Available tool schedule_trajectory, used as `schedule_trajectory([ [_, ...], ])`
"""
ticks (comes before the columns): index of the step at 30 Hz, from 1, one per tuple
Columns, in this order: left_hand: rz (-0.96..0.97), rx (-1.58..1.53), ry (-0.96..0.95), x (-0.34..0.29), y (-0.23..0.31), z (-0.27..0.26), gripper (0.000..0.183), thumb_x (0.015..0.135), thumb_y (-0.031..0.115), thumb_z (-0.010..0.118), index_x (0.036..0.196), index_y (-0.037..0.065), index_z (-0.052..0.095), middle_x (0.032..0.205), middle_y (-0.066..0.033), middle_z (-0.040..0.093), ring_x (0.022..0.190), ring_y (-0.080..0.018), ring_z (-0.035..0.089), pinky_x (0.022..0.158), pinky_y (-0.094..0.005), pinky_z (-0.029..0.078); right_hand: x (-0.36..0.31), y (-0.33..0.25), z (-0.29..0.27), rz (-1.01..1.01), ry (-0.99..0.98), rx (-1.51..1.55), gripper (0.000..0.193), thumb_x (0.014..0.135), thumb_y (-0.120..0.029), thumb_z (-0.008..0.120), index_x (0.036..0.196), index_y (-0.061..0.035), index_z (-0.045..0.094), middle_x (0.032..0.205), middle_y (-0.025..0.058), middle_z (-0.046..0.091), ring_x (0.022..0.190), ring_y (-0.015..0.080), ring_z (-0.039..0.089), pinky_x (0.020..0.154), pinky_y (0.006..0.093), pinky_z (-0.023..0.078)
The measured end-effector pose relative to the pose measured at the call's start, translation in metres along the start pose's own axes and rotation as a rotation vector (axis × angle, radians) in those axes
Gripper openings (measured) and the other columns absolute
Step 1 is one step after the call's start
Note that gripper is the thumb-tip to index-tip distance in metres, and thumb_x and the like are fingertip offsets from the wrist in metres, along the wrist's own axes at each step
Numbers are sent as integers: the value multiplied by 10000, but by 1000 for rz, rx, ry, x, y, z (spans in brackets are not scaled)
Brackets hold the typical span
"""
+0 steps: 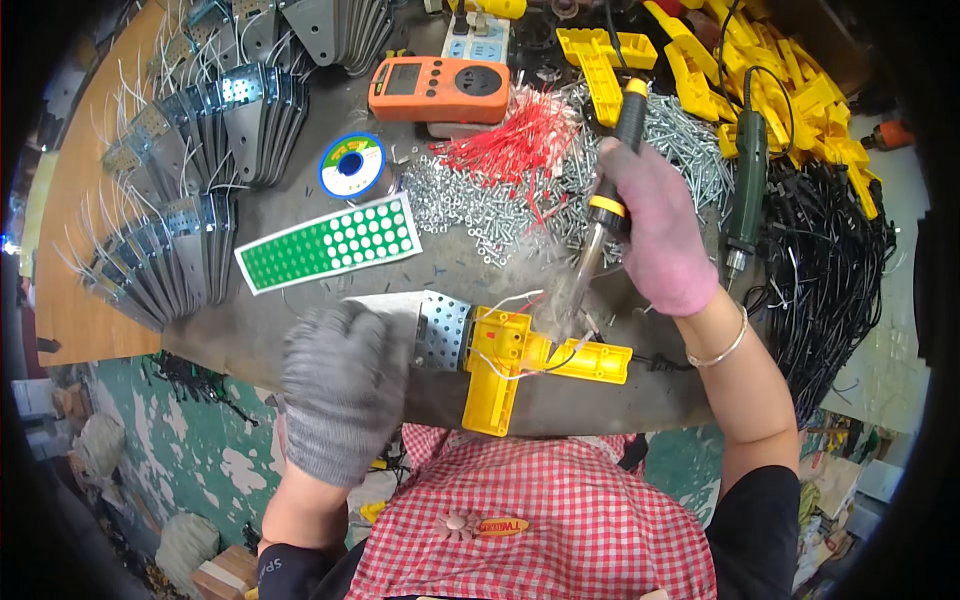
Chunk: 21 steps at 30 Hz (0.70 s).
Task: The person solders wires to metal plates with a soldering iron, then assembles a yellow plastic housing for a handheld device using an electric screwdriver to secure screws.
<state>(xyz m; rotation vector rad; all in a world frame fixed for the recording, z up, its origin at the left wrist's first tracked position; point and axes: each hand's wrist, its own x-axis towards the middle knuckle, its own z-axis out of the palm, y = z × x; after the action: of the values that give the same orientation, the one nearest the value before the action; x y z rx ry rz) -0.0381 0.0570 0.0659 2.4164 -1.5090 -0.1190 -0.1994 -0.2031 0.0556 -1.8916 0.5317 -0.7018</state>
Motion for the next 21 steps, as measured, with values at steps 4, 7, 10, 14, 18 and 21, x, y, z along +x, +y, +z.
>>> schedule_trajectory([
  [4, 370, -415, -151, 12, -2, 10, 699, 619, 269, 884, 1238, 65, 631, 1233, -133, 616, 1141, -362, 585, 980, -472, 448, 0, 2, -36, 294, 145, 928, 201, 1028, -277, 584, 1116, -96, 584, 884, 16, 598, 755, 120, 553, 655, 264, 462],
  [7, 442, -302, -142, 22, -9, 20, 836, 618, 358, 877, 1353, 88, 585, 1291, -150, 611, 1167, -376, 582, 1035, -467, 429, 14, -10, -42, 53, 258, 618, 318, 975, -254, 673, 1188, -35, 587, 985, 37, 660, 784, 113, 629, 748, 270, 542],
  [10, 476, -325, -140, 22, -13, 37, 816, 628, 351, 871, 1355, 110, 591, 1284, -134, 616, 1187, -360, 569, 1038, -464, 416, 40, -17, -26, -184, 332, 51, 290, 923, -64, 685, 1198, 6, 625, 1072, 82, 691, 919, 169, 670, 822, 280, 538],
  [14, 480, -491, -134, 21, -17, 41, 791, 616, 317, 907, 1317, 103, 610, 1268, -116, 613, 1198, -338, 551, 1049, -453, 407, 101, -5, -13, -562, 288, -680, 322, 855, -79, 701, 1171, -89, 643, 997, 107, 675, 932, 289, 659, 829, 363, 544],
  [18, 415, -527, -204, 18, -20, 31, 701, 633, 262, 906, 1256, 89, 634, 1240, -129, 617, 1161, -340, 561, 1024, -448, 428, 135, 13, -21, -517, 214, -1006, 329, 817, -118, 707, 1139, -144, 645, 997, 134, 658, 982, 356, 625, 839, 459, 532],
  [21, 326, -610, -215, 16, -14, 27, 639, 678, 287, 872, 1246, 108, 638, 1211, -117, 629, 1161, -332, 572, 1018, -451, 414, 124, 31, -26, -457, 196, -1080, 361, 782, -120, 728, 1124, -48, 638, 1049, 160, 657, 998, 374, 625, 861, 448, 535],
])
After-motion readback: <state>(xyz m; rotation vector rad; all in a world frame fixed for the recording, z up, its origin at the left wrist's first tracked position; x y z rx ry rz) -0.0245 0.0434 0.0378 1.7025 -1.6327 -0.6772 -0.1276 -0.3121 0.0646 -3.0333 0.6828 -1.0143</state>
